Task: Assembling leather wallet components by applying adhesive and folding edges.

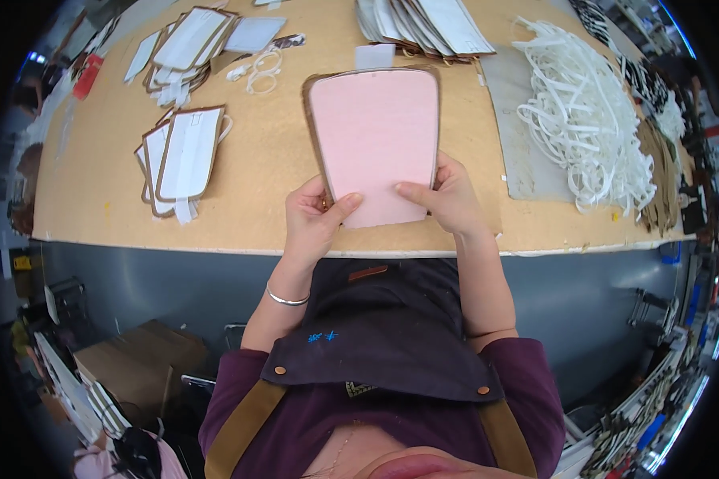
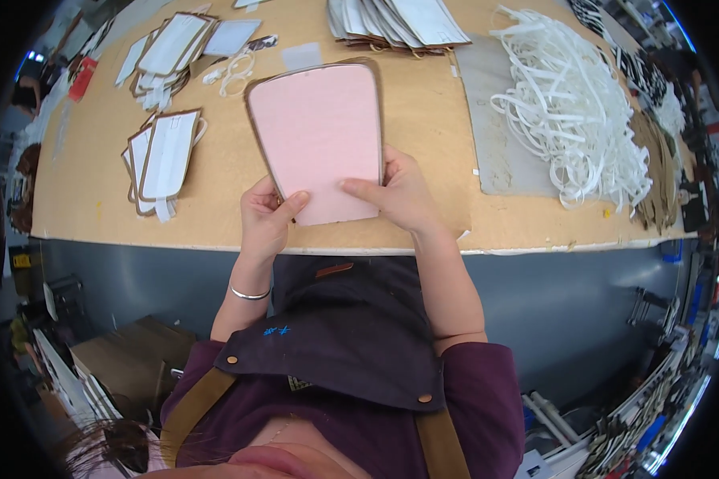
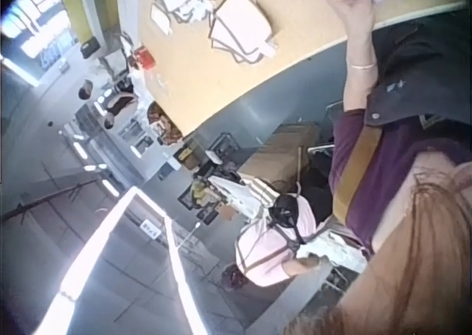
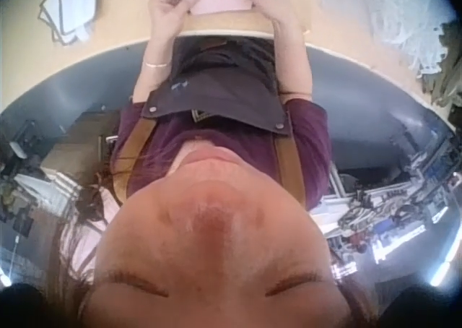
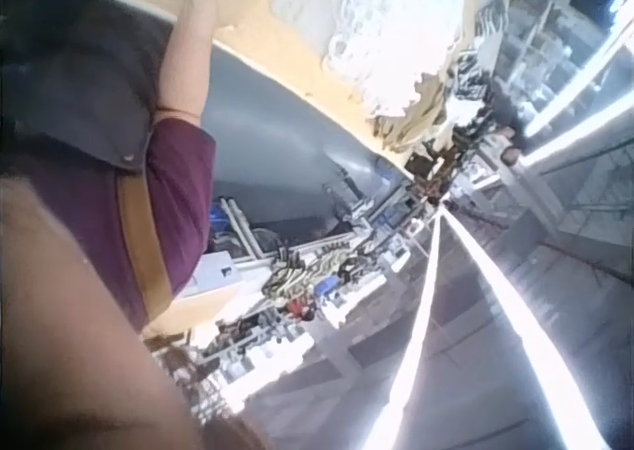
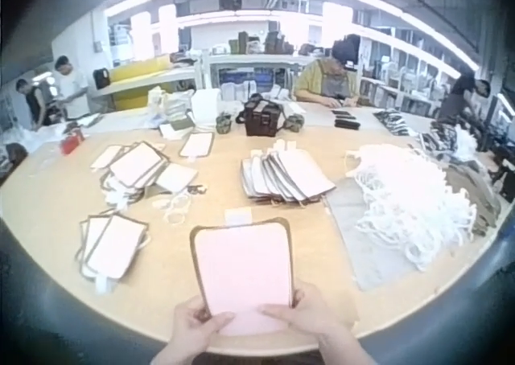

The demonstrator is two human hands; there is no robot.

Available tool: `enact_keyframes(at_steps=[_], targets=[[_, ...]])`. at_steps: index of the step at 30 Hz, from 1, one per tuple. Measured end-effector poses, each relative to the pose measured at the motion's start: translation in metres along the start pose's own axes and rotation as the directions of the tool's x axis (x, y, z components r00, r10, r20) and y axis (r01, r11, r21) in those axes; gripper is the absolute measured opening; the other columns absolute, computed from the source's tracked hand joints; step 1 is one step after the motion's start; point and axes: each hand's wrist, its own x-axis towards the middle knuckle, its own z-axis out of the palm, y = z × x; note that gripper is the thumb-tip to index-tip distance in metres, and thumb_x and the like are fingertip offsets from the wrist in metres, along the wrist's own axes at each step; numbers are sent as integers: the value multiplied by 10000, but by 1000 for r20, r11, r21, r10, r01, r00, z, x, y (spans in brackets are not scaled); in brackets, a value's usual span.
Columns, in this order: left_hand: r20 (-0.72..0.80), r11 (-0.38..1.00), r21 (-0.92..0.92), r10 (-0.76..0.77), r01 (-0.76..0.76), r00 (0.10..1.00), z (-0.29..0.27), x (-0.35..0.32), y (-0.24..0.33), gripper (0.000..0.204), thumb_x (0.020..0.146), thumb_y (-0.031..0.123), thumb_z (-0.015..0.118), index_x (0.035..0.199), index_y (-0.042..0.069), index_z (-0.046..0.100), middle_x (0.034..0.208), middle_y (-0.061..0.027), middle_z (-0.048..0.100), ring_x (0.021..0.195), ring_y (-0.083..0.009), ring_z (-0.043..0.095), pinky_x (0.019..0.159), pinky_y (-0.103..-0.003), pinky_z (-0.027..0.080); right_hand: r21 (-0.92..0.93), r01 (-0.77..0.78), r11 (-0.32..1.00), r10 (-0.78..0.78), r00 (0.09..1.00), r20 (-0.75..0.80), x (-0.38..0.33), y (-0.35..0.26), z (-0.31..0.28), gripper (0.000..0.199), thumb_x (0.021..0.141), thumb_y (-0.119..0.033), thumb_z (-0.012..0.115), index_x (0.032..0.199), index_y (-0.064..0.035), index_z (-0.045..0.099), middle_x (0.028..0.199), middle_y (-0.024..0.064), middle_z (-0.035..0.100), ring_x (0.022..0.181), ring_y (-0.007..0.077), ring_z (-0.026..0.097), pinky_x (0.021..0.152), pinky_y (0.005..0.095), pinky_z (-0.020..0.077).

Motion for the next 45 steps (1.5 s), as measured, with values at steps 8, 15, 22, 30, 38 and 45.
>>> enact_keyframes(at_steps=[8,15,22,30,38,45], targets=[[-174,964,172,231,-201,957,17,11,1,140,741,38,711,874,15,676,641,47,442,572,-45,418,501,-201,342,153,26,988,-11,995,-100,6,25,0,339,781,28,645,1098,6,525,1011,82,623,899,131,596,799,269,489],[-90,463,839,636,-286,766,14,9,-2,277,742,102,692,997,6,647,636,-52,490,556,-143,489,514,-264,400,15,147,989,-140,963,-231,3,34,13,366,787,11,649,1121,0,498,1056,90,603,946,134,578,835,266,465],[-54,782,536,409,-319,911,10,22,44,245,758,116,680,973,5,645,690,-79,549,548,-194,536,509,-285,430,169,50,984,-40,997,-62,-5,29,9,373,793,6,647,1129,-1,488,1061,87,601,965,136,572,848,278,461],[-32,873,410,304,-265,952,-2,23,31,290,789,103,675,1038,-24,598,842,-68,624,714,-131,597,633,-260,484,7,36,999,-36,999,-10,-14,28,22,349,783,16,656,1102,7,515,1034,73,613,922,112,580,806,258,476],[147,945,-324,13,36,989,-16,23,14,382,785,37,668,1136,-21,529,1063,-117,605,962,-189,589,824,-323,492,-214,-10,977,15,1000,23,-9,-1,26,306,795,21,641,1086,26,546,962,69,641,862,94,598,766,240,493],[152,939,-342,7,46,988,-14,18,3,434,784,47,674,1177,-17,500,1130,-133,576,1018,-216,572,868,-342,474,151,-8,989,14,999,-44,-1,-14,19,246,796,41,629,1038,46,585,933,118,663,820,108,626,728,219,510]])
